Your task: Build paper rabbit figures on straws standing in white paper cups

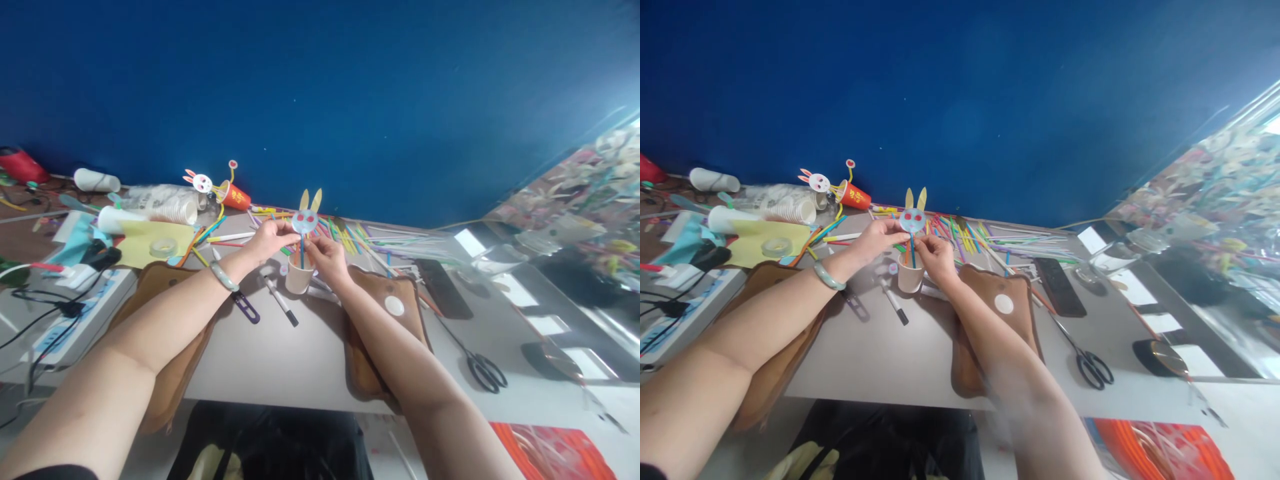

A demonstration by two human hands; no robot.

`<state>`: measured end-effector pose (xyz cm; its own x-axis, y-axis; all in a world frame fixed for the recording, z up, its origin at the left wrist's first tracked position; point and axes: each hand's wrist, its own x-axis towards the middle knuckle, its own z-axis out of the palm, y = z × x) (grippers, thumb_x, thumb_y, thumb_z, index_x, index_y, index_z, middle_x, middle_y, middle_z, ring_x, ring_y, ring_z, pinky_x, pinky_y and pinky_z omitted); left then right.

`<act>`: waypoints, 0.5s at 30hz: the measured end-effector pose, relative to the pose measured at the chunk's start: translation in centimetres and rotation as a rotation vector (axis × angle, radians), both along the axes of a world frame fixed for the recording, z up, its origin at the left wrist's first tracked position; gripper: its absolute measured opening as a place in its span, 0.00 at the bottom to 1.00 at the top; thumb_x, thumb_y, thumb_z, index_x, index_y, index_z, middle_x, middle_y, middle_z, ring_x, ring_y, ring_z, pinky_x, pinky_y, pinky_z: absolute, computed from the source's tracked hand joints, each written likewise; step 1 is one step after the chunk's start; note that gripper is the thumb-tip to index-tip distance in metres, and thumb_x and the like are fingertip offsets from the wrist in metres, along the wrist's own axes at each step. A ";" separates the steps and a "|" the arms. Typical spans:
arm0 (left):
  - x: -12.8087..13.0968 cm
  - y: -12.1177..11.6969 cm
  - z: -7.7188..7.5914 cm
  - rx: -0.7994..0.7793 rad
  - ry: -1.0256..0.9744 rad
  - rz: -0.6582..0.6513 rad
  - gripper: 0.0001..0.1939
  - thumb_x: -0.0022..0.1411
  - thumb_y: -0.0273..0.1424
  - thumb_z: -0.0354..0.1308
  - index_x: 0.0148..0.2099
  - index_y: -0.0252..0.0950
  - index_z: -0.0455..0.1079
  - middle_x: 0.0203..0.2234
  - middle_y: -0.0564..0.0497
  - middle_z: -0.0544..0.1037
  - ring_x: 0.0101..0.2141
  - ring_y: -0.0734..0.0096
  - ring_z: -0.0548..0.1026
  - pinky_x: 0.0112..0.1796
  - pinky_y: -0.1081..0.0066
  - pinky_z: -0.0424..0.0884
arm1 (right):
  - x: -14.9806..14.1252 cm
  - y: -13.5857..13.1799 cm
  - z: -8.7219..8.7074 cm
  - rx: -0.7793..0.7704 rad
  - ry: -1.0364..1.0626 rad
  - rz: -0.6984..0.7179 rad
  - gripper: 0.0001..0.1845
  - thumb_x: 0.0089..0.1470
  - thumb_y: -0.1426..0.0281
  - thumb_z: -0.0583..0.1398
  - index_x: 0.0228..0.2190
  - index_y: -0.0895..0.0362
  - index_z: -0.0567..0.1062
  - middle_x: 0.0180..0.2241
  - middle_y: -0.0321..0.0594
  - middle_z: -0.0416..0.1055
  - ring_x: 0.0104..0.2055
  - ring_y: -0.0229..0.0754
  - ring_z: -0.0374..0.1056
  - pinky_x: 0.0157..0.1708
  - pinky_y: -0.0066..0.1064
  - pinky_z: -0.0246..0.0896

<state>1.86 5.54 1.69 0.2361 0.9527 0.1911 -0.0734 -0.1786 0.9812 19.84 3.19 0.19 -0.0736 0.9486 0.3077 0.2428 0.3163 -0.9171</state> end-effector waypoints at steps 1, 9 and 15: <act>-0.1 0.0 0.0 -0.001 0.002 -0.004 0.18 0.46 0.40 0.74 0.34 0.32 0.77 0.28 0.49 0.81 0.34 0.66 0.78 0.42 0.64 0.75 | 0.0 0.0 0.1 0.005 -0.004 -0.001 0.21 0.53 0.51 0.66 0.26 0.56 0.78 0.22 0.36 0.72 0.24 0.38 0.64 0.25 0.29 0.59; -0.5 0.2 0.3 0.074 0.059 -0.096 0.15 0.51 0.39 0.70 0.33 0.33 0.76 0.29 0.49 0.80 0.33 0.67 0.78 0.42 0.65 0.74 | -0.1 -0.6 0.4 0.064 -0.034 0.023 0.18 0.53 0.53 0.65 0.26 0.56 0.79 0.22 0.37 0.73 0.25 0.39 0.66 0.27 0.30 0.60; -0.6 0.1 0.6 0.125 0.092 -0.110 0.14 0.53 0.40 0.69 0.32 0.34 0.76 0.28 0.50 0.80 0.32 0.67 0.78 0.39 0.66 0.74 | -0.3 -0.9 0.6 0.078 -0.019 0.018 0.17 0.53 0.55 0.65 0.26 0.56 0.79 0.24 0.38 0.75 0.26 0.40 0.68 0.29 0.31 0.63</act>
